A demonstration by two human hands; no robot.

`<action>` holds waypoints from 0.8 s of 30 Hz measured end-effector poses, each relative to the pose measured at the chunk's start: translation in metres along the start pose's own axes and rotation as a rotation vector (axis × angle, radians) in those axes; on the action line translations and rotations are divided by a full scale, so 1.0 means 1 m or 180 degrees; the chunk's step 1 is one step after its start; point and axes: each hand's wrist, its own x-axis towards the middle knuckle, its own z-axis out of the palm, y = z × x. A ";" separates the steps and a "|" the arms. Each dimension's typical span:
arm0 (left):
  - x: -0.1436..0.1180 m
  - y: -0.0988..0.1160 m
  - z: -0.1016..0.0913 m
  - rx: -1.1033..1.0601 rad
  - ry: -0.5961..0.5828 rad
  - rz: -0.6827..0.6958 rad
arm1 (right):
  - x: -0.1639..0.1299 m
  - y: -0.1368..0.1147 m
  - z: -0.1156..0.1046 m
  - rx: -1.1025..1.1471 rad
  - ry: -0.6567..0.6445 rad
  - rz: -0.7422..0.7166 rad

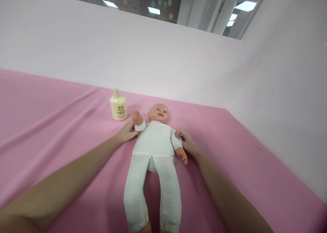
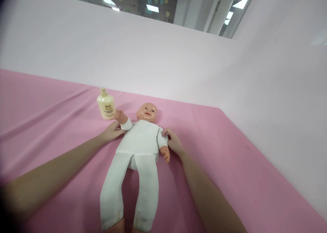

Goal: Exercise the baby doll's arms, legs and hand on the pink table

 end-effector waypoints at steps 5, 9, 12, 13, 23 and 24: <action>0.004 0.000 0.002 0.0126 -0.0093 -0.0044 | 0.000 0.005 -0.007 -0.0195 -0.0364 -0.0273; 0.007 0.001 0.003 0.0281 -0.0105 -0.0124 | -0.001 0.000 -0.009 0.0037 -0.0383 -0.0188; 0.008 0.001 0.004 0.0394 -0.0074 -0.0160 | 0.000 -0.001 -0.008 0.0178 -0.0147 -0.0028; 0.008 0.001 0.004 0.0438 -0.0053 -0.0153 | 0.000 0.000 -0.007 0.0197 -0.0044 0.0033; 0.004 0.002 0.002 0.0749 0.0151 -0.0105 | -0.003 0.008 -0.001 0.0015 0.0901 0.0475; 0.002 0.002 0.002 0.0710 0.0208 -0.0160 | -0.004 0.007 0.000 0.0013 0.0930 0.0442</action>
